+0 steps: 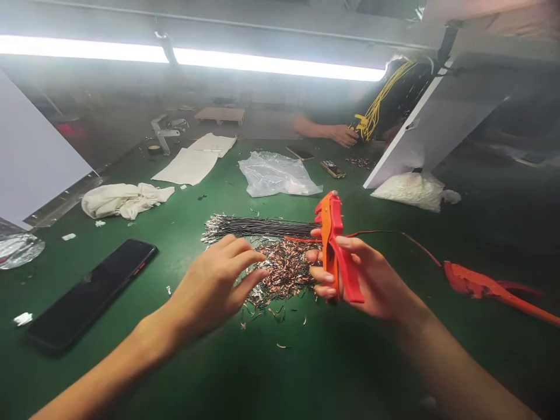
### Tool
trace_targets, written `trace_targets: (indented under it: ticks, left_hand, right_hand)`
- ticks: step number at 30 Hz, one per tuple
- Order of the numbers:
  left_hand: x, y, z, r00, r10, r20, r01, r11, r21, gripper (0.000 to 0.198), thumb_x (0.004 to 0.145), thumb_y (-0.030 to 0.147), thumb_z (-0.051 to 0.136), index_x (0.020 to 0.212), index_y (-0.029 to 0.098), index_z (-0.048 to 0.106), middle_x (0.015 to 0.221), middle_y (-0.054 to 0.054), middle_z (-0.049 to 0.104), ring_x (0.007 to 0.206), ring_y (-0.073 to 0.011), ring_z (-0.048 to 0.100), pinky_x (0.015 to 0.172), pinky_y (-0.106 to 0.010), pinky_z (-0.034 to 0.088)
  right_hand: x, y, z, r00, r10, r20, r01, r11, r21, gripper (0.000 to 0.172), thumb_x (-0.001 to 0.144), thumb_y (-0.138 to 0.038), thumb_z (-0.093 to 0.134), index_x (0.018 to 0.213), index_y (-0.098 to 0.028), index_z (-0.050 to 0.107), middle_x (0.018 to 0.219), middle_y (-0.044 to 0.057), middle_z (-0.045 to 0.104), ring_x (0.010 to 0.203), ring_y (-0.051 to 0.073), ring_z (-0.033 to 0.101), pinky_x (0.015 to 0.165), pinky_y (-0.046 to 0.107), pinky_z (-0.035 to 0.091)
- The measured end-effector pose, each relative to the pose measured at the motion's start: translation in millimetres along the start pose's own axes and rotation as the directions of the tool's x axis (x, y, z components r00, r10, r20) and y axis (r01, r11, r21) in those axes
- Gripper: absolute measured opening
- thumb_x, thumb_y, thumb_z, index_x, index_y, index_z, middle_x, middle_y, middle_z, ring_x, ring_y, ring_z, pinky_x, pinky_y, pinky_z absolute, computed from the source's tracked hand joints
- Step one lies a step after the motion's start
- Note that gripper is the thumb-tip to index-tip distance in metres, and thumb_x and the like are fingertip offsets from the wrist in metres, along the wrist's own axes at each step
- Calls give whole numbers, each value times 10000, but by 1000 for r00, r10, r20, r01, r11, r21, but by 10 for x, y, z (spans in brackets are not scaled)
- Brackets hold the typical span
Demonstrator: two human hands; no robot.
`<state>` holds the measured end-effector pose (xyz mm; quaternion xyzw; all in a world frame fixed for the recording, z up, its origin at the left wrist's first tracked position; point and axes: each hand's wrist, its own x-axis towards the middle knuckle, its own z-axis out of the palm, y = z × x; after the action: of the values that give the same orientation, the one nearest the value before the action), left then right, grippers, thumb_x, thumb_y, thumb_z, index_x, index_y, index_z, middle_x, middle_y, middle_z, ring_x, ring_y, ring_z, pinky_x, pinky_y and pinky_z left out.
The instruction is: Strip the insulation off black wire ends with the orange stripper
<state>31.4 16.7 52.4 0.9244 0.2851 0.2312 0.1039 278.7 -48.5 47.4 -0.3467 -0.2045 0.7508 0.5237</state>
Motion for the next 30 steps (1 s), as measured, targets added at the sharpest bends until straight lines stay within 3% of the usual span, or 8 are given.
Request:
trace_targets:
  ticks: [4, 9, 14, 21, 30]
  left_hand:
    - [541, 23, 212, 962, -20, 271, -59, 958, 279, 209, 894, 201, 555, 1088, 173, 628, 986, -67, 638, 921, -227, 570, 782, -357, 484]
    - [1042, 50, 621, 945, -40, 323, -68, 946, 317, 180, 862, 159, 536, 1007, 168, 641, 945, -76, 634, 906, -230, 591, 733, -333, 493]
    - [1203, 81, 835, 914, -57, 401, -64, 957, 282, 147, 897, 208, 528, 953, 177, 660, 952, -79, 640, 929, -229, 610, 735, -334, 520]
    - [1387, 96, 964, 837, -129, 532, 15, 977, 214, 326, 929, 347, 577, 1198, 161, 569, 1191, -90, 605, 1000, -205, 625, 848, -414, 547]
    - [1735, 358, 1154, 779, -137, 611, 68, 988, 135, 343, 927, 343, 580, 1219, 165, 560, 1222, -95, 592, 1034, -220, 617, 866, -430, 541]
  right_hand:
    - [89, -75, -138, 996, -64, 65, 64, 998, 9, 369, 729, -251, 672, 1082, -183, 591, 865, 47, 583, 561, 100, 424, 489, 227, 350]
    - [100, -102, -377, 985, -157, 72, 141, 972, 188, 395, 663, -237, 566, 1045, -150, 614, 922, 102, 627, 707, 193, 556, 593, 318, 487]
    - [38, -200, -503, 968, -251, 6, 246, 952, 183, 457, 702, -198, 508, 1150, -233, 588, 975, 101, 689, 839, 254, 644, 742, 453, 532]
    - [29, -168, -441, 958, -285, 42, 272, 944, 188, 380, 769, -176, 479, 1123, -230, 604, 924, 75, 685, 725, 189, 619, 682, 376, 538]
    - [-3, -176, -393, 956, -286, 67, 272, 947, 172, 458, 741, -169, 502, 1186, -240, 584, 882, 55, 652, 690, 187, 592, 628, 367, 535]
